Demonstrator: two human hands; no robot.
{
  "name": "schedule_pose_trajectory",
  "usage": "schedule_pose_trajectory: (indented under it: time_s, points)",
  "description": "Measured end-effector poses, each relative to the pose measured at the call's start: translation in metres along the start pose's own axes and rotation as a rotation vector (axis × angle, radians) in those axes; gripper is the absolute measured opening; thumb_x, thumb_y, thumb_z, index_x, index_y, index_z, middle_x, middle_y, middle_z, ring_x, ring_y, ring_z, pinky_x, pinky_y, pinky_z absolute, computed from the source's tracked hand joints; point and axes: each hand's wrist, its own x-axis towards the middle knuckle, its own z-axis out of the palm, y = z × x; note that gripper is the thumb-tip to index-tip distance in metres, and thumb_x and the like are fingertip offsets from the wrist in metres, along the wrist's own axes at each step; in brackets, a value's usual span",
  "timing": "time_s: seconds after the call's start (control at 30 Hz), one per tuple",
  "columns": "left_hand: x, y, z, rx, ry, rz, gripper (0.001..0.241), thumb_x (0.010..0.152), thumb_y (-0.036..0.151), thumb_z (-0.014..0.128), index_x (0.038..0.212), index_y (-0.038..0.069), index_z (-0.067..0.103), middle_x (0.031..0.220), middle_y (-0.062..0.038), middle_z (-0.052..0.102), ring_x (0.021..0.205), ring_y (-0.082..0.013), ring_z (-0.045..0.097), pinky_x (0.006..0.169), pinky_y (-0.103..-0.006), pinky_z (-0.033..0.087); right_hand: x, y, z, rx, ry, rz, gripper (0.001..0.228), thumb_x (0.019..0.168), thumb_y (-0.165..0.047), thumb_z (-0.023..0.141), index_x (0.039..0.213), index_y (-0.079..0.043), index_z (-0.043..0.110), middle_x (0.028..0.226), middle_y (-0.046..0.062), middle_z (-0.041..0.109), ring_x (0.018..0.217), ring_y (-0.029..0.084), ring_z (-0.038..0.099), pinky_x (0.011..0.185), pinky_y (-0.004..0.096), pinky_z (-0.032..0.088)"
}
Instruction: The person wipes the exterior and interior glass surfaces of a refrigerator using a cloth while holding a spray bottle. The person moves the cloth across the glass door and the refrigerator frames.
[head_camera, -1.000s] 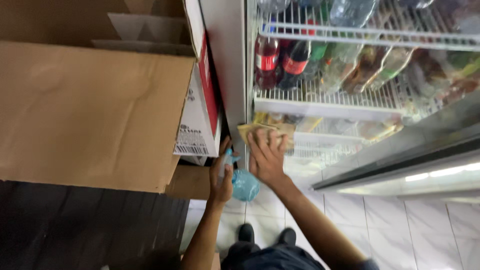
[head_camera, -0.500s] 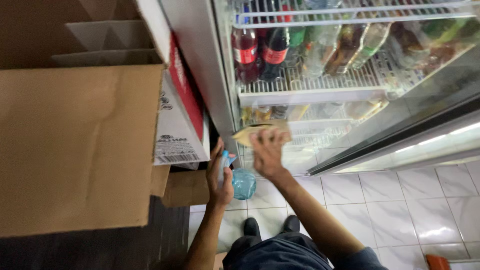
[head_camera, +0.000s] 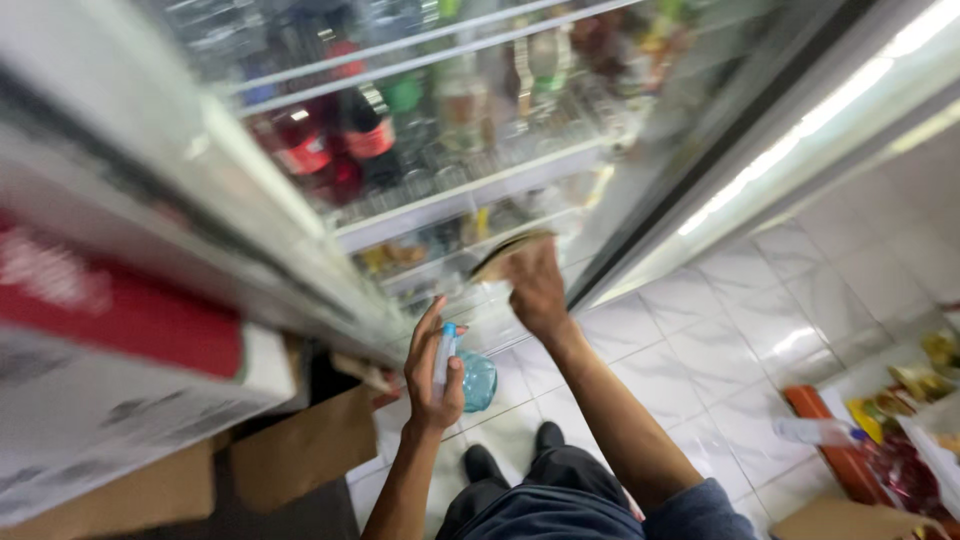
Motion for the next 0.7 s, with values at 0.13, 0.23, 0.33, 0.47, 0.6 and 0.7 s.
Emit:
schedule_pose_trajectory:
  time_s: [0.13, 0.23, 0.33, 0.47, 0.6, 0.7]
  points:
    - [0.023, 0.012, 0.043, -0.015, -0.099, 0.021, 0.064, 0.11, 0.053, 0.042, 0.114, -0.005, 0.066, 0.153, -0.029, 0.049, 0.143, -0.0432, 0.051, 0.115, -0.0492, 0.043, 0.012, 0.046, -0.045, -0.09, 0.306, 0.394, 0.057, 0.091, 0.019, 0.044, 0.145, 0.002, 0.051, 0.163, 0.029, 0.035, 0.154, 0.047, 0.035, 0.127, 0.05, 0.032]
    - [0.034, 0.017, 0.07, -0.045, -0.132, 0.007, 0.064, 0.109, 0.055, 0.041, 0.112, -0.004, 0.066, 0.153, -0.029, 0.048, 0.143, -0.0431, 0.051, 0.113, -0.0485, 0.045, 0.012, 0.048, -0.056, 0.007, 0.346, 0.528, 0.058, 0.094, 0.018, 0.043, 0.15, 0.003, 0.048, 0.167, 0.028, 0.025, 0.156, 0.045, 0.029, 0.128, 0.045, 0.031]
    - [0.04, 0.019, 0.091, -0.038, -0.149, -0.007, 0.064, 0.108, 0.055, 0.041, 0.112, -0.004, 0.066, 0.154, -0.029, 0.049, 0.14, -0.0414, 0.054, 0.111, -0.0473, 0.046, -0.005, 0.033, -0.053, 0.054, 0.207, 0.587, 0.052, 0.097, 0.013, 0.049, 0.145, -0.007, 0.051, 0.168, 0.022, 0.028, 0.155, 0.041, 0.036, 0.12, 0.042, 0.04]
    - [0.046, 0.02, 0.116, -0.031, -0.163, -0.01, 0.064, 0.108, 0.054, 0.04, 0.112, -0.004, 0.066, 0.154, -0.028, 0.048, 0.139, -0.0415, 0.054, 0.11, -0.0469, 0.046, 0.003, 0.039, -0.049, -0.013, 0.087, 0.223, 0.054, 0.094, 0.01, 0.058, 0.145, -0.01, 0.056, 0.165, 0.015, 0.036, 0.157, 0.044, 0.027, 0.129, 0.05, 0.032]
    - [0.049, 0.022, 0.135, -0.018, -0.176, -0.034, 0.064, 0.108, 0.055, 0.039, 0.112, -0.003, 0.066, 0.155, -0.029, 0.047, 0.137, -0.0405, 0.056, 0.11, -0.0462, 0.047, 0.024, 0.089, -0.072, -0.042, 0.235, 0.261, 0.053, 0.092, 0.015, 0.053, 0.143, -0.002, 0.056, 0.161, 0.026, 0.036, 0.155, 0.045, 0.028, 0.128, 0.053, 0.029]
    - [0.053, 0.023, 0.146, -0.011, -0.184, -0.034, 0.064, 0.107, 0.054, 0.04, 0.111, -0.003, 0.067, 0.155, -0.029, 0.047, 0.137, -0.0405, 0.056, 0.106, -0.045, 0.048, 0.021, 0.101, -0.082, -0.045, 0.29, 0.417, 0.055, 0.087, 0.016, 0.051, 0.14, 0.004, 0.056, 0.156, 0.031, 0.043, 0.152, 0.047, 0.035, 0.125, 0.051, 0.035]
